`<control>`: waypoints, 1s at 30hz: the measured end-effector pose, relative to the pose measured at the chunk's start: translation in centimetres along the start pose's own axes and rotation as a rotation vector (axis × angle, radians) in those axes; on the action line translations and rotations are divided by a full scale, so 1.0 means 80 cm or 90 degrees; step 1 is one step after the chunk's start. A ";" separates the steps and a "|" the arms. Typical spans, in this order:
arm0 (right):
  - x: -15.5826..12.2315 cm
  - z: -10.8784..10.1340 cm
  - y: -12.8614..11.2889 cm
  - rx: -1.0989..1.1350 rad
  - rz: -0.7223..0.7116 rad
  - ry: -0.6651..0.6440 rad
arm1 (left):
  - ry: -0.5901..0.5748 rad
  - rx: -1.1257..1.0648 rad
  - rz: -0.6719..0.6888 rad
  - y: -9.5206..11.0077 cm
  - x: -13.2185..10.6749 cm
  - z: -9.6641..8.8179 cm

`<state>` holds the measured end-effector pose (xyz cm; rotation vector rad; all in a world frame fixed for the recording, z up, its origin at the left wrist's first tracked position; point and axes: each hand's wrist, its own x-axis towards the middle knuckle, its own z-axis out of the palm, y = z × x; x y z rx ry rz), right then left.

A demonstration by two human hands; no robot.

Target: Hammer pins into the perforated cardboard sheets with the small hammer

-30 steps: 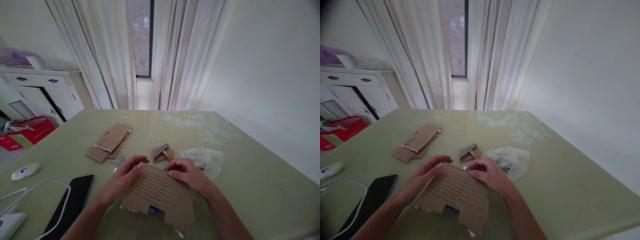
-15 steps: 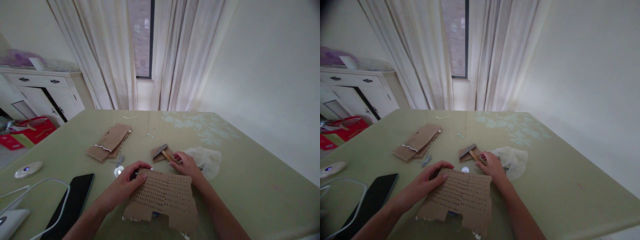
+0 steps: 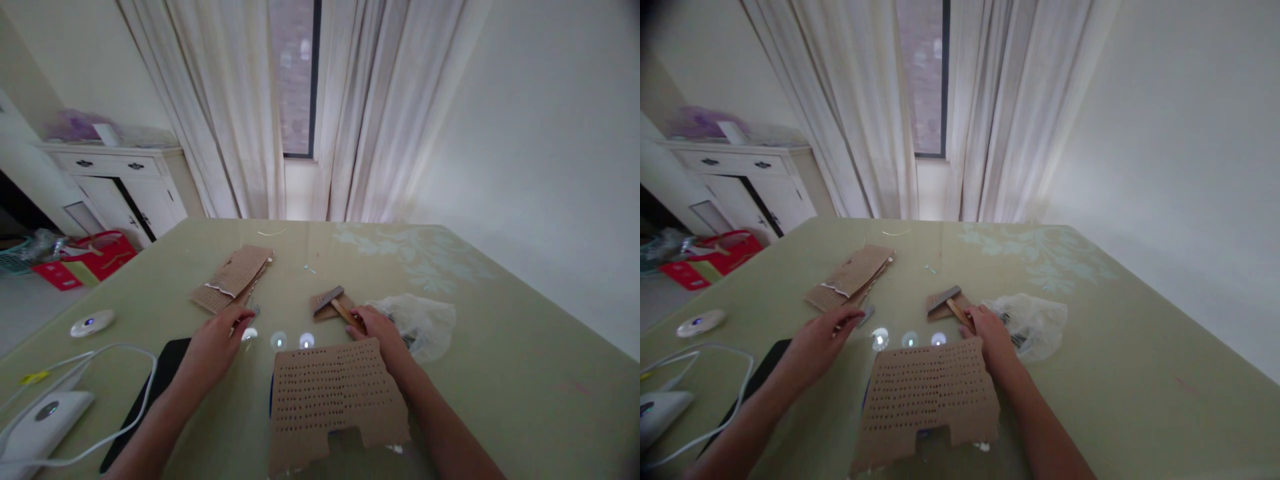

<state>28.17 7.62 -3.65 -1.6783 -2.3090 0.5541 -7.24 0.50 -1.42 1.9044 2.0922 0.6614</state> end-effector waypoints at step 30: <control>0.002 0.003 -0.001 -0.036 0.005 -0.004 | -0.060 -0.467 0.101 0.078 -0.062 0.014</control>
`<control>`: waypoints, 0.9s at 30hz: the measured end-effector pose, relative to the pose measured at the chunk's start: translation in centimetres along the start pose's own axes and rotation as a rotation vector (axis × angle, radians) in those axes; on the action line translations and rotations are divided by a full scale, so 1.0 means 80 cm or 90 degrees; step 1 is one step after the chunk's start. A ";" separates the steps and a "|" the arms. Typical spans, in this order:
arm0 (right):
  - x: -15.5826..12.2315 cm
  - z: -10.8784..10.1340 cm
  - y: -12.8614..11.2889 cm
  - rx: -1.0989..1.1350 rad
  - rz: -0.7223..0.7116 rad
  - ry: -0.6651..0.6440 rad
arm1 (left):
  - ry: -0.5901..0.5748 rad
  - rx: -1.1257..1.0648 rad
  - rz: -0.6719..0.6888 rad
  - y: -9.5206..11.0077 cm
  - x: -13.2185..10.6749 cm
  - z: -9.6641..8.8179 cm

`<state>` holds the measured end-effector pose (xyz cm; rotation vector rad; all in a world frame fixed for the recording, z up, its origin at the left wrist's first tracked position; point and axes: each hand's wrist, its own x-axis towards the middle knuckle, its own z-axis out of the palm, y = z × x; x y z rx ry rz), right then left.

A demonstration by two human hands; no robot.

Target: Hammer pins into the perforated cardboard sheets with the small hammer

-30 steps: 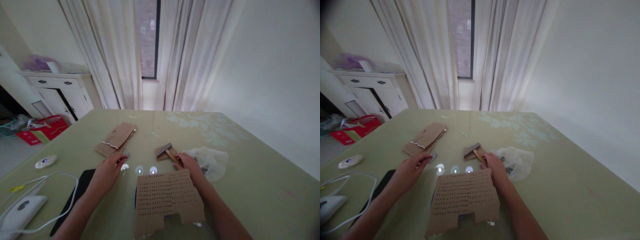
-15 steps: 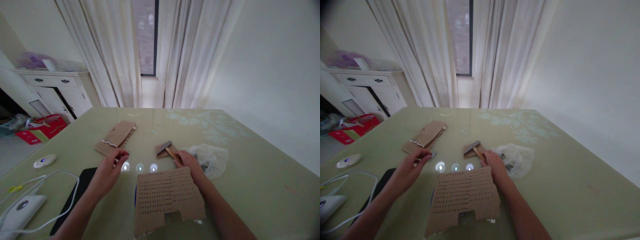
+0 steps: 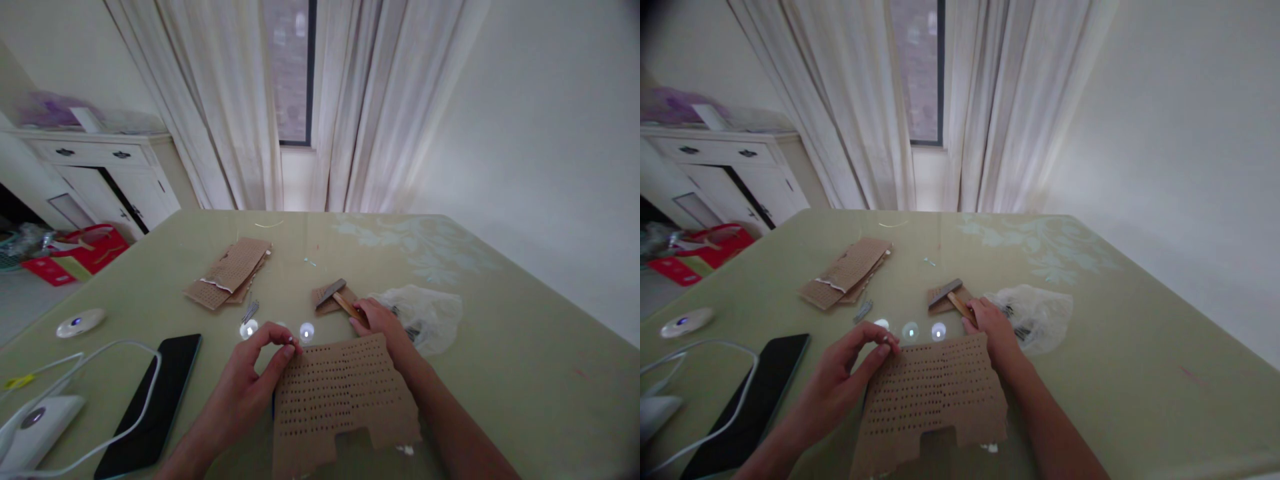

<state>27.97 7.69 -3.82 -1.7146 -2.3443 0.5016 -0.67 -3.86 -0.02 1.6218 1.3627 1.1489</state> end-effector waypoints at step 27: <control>-0.003 -0.022 -0.010 -0.030 -0.019 -0.024 | 0.021 0.090 0.095 -0.012 -0.004 0.009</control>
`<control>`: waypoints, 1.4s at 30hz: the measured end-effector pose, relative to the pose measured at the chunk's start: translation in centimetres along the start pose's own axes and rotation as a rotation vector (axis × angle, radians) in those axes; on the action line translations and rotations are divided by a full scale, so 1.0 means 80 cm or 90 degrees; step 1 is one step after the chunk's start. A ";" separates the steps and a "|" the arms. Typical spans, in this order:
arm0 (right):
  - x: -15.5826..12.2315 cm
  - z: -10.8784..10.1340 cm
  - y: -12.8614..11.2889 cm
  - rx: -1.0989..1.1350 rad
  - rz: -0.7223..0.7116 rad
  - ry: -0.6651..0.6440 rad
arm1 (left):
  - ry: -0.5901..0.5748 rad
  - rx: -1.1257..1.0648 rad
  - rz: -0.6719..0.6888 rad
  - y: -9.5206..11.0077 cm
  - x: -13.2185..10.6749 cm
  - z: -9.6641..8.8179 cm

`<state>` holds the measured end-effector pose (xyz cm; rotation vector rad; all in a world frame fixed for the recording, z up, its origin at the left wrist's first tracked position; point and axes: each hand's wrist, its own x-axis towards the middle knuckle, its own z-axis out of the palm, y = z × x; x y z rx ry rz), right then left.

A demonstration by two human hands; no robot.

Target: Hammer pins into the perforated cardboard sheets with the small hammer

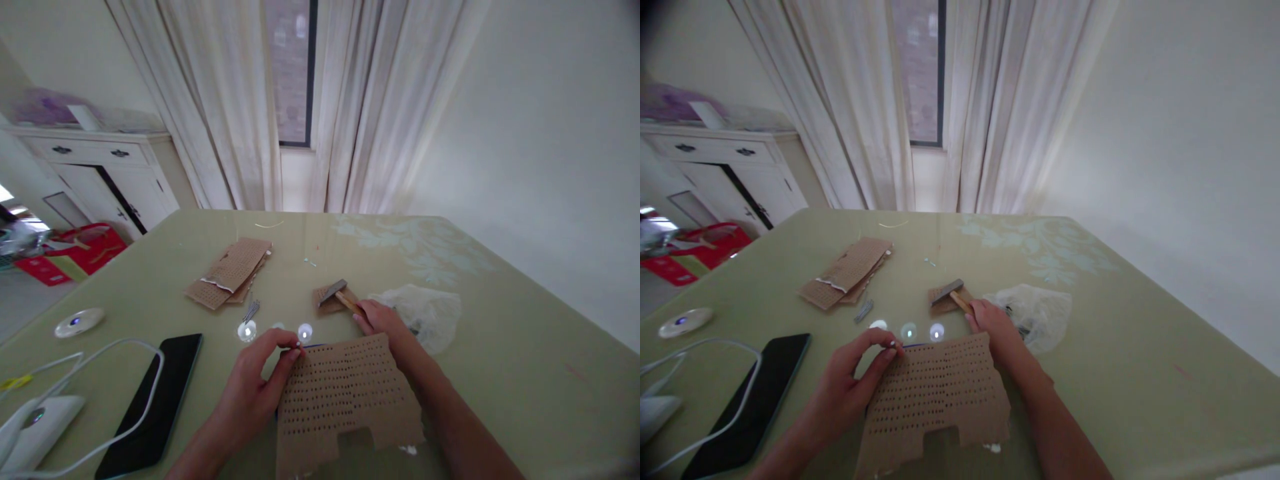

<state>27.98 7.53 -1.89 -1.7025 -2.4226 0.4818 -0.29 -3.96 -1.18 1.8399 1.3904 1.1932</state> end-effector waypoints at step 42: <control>-0.074 -0.025 -0.032 0.574 0.139 0.092 | 0.047 -0.078 -0.005 0.004 0.014 0.006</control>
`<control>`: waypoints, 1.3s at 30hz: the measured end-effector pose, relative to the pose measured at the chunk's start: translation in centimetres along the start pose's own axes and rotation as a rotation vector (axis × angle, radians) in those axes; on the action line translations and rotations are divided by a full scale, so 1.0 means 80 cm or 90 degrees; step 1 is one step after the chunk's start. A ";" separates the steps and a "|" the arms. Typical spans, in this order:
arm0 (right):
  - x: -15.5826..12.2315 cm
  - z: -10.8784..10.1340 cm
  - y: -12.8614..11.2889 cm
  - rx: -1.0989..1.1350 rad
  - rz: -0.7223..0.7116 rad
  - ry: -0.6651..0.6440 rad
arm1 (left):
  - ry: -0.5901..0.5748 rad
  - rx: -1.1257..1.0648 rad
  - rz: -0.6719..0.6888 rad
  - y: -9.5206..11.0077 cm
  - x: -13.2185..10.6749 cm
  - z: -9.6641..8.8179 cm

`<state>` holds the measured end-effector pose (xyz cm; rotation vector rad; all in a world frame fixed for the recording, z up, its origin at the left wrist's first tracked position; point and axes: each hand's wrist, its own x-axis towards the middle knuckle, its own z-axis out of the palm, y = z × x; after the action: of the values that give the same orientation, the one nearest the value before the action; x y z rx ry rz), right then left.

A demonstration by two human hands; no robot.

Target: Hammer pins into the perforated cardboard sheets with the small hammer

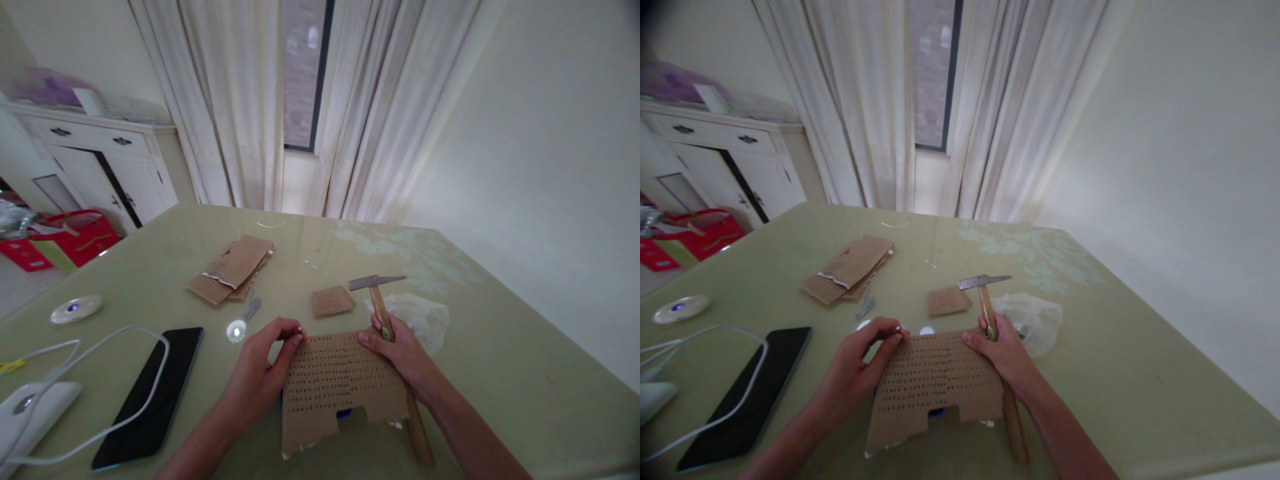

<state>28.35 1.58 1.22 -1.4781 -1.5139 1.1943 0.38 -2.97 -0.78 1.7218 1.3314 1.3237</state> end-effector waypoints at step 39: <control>0.022 -0.014 -0.023 -0.106 -0.080 -0.098 | 0.040 -0.133 -0.047 -0.014 0.005 0.001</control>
<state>28.60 3.58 3.11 -1.3992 -1.8215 1.1521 0.07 -2.23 -1.70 1.4876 1.2304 1.4304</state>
